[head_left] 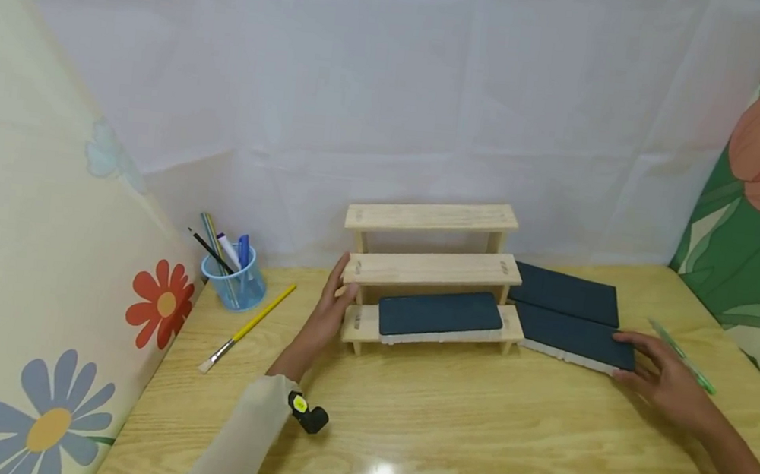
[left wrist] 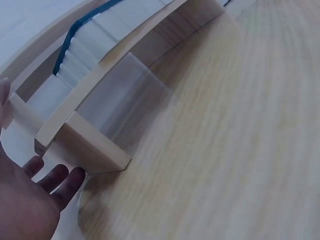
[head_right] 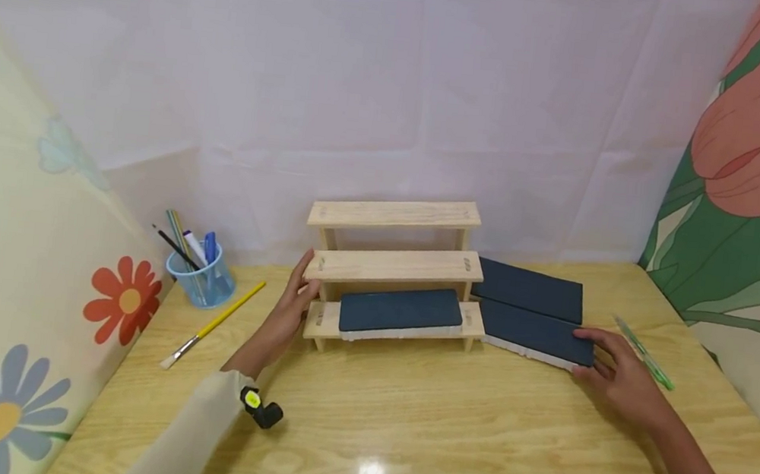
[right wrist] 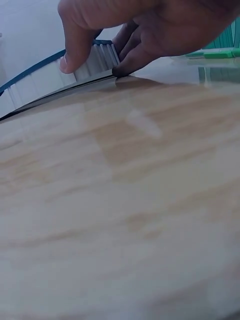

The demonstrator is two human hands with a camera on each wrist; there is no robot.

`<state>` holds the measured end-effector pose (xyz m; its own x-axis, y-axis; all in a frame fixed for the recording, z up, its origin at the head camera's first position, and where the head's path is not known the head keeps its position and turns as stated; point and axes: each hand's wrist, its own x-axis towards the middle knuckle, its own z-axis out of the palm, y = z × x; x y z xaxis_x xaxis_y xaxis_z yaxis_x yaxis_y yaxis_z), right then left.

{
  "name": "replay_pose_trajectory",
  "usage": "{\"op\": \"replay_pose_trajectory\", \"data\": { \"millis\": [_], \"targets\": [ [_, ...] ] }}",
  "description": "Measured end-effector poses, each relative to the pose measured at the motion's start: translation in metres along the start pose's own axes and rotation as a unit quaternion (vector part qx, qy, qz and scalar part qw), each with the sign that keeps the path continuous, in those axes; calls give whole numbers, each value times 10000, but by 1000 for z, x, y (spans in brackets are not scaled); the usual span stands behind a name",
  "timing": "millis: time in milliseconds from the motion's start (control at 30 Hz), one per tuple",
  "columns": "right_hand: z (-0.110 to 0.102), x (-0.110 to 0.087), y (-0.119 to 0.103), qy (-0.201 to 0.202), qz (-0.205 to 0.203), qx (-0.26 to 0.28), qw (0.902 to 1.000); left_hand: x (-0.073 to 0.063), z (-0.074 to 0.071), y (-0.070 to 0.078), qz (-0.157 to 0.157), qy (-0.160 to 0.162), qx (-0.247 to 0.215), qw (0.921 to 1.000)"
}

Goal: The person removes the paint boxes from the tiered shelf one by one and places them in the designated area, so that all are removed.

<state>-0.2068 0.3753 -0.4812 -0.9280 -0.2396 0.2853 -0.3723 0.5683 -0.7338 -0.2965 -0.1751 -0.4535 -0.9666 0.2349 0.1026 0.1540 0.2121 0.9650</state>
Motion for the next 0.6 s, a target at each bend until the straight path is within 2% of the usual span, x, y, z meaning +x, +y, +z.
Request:
{"op": "replay_pose_trajectory", "data": {
  "millis": [233,367,600],
  "targets": [
    [1,3,-1,-60,-282,-61,9996,-18,4,2,-150,33,-266,9995],
    [-1,4,-2,-103,-336,-95,9993,-28,7,2,-248,187,-425,9986],
    [-2,11,-21,226,-465,-182,9985,-48,18,-4,-573,99,-955,9937]
  ]
}}
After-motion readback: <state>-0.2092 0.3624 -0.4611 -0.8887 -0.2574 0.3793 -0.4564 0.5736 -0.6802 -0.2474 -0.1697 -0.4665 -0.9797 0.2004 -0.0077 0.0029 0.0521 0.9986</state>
